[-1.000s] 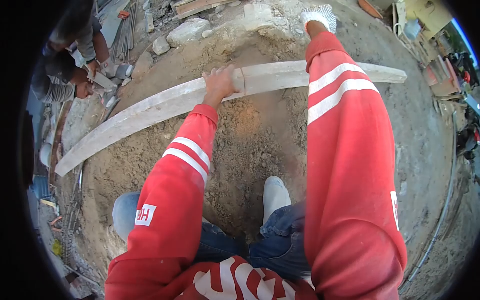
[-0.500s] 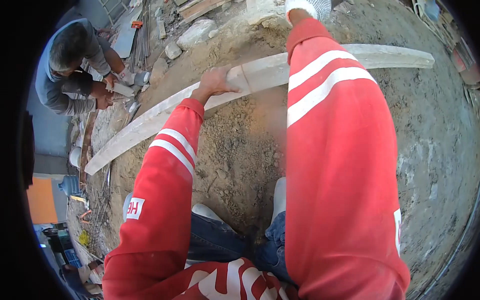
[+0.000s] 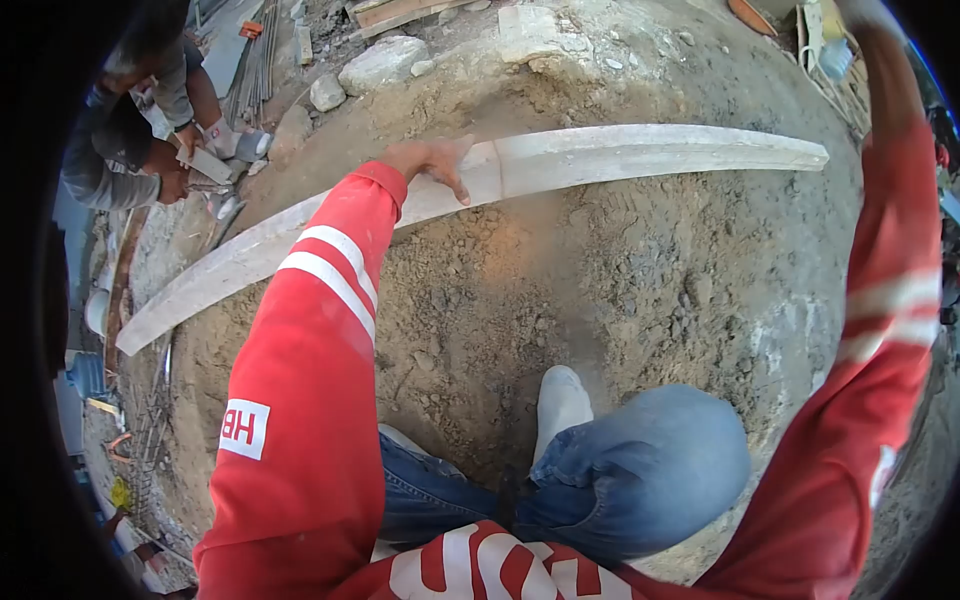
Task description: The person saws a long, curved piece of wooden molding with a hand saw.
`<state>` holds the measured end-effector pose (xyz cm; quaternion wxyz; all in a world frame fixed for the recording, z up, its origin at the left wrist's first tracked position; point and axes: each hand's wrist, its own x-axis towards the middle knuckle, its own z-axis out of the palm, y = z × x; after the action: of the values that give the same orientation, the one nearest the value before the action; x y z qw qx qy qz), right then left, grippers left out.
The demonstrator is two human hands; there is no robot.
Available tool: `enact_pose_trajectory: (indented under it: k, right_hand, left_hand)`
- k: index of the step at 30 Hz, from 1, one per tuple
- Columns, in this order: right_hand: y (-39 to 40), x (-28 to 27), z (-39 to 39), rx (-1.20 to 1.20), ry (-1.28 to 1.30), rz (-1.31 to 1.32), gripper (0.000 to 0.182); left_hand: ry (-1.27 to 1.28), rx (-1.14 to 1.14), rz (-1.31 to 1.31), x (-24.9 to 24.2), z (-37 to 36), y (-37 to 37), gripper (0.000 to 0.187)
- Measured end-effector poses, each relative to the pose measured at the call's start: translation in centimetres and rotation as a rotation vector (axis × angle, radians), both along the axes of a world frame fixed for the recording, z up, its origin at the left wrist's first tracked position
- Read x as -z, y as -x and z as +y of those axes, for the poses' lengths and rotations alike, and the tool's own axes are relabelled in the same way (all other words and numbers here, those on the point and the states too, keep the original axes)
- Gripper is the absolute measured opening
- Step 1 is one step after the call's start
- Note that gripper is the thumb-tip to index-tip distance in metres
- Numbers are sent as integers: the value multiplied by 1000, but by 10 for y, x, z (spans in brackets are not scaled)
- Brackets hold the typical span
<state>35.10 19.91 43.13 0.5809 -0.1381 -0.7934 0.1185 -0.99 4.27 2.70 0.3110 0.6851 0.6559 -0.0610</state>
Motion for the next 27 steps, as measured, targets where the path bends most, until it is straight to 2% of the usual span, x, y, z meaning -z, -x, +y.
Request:
enact_pose_trajectory:
  k: [3,7,8,10,12,13,14,17,18,21,22,25,27]
  right_hand:
    - [-24,53,-92,195,-31,-30,30]
    - [-47,184,-195,346,126,-81,39]
    - [-47,222,-214,362,192,-110,43]
    - [-41,299,-242,354,342,-173,52]
    - [-32,367,-262,300,494,-205,62]
    - [-29,395,-274,257,565,-223,67]
    - [-21,423,-285,123,771,-62,62]
    - [6,437,-309,-354,1235,475,53]
    - [4,431,-313,-264,1065,205,53]
    - [6,432,-320,-175,1000,-22,54]
    - [8,433,-320,-62,805,-191,57]
    - [4,441,-326,-13,797,-328,66]
    - [0,440,-331,16,652,-378,64]
  left_hand:
    - [20,11,-20,15,12,8,115]
    - [-46,-28,-11,11,3,3,105]
    - [-141,-6,23,14,-1,1,98]
    - [-230,4,61,20,-9,-5,91]
    - [-397,-95,140,26,-16,-10,83]
    - [-383,-98,153,26,-18,-10,83]
    - [-417,-98,156,25,-20,-11,83]
    - [-450,-100,162,19,-30,-17,81]
    - [-468,-114,149,16,-32,-19,79]
    - [-430,-190,224,10,-36,-28,83]
    - [-418,-181,234,9,-36,-28,83]
    - [-383,-203,222,9,-29,-26,85]
    - [-372,-191,221,13,-24,-19,90]
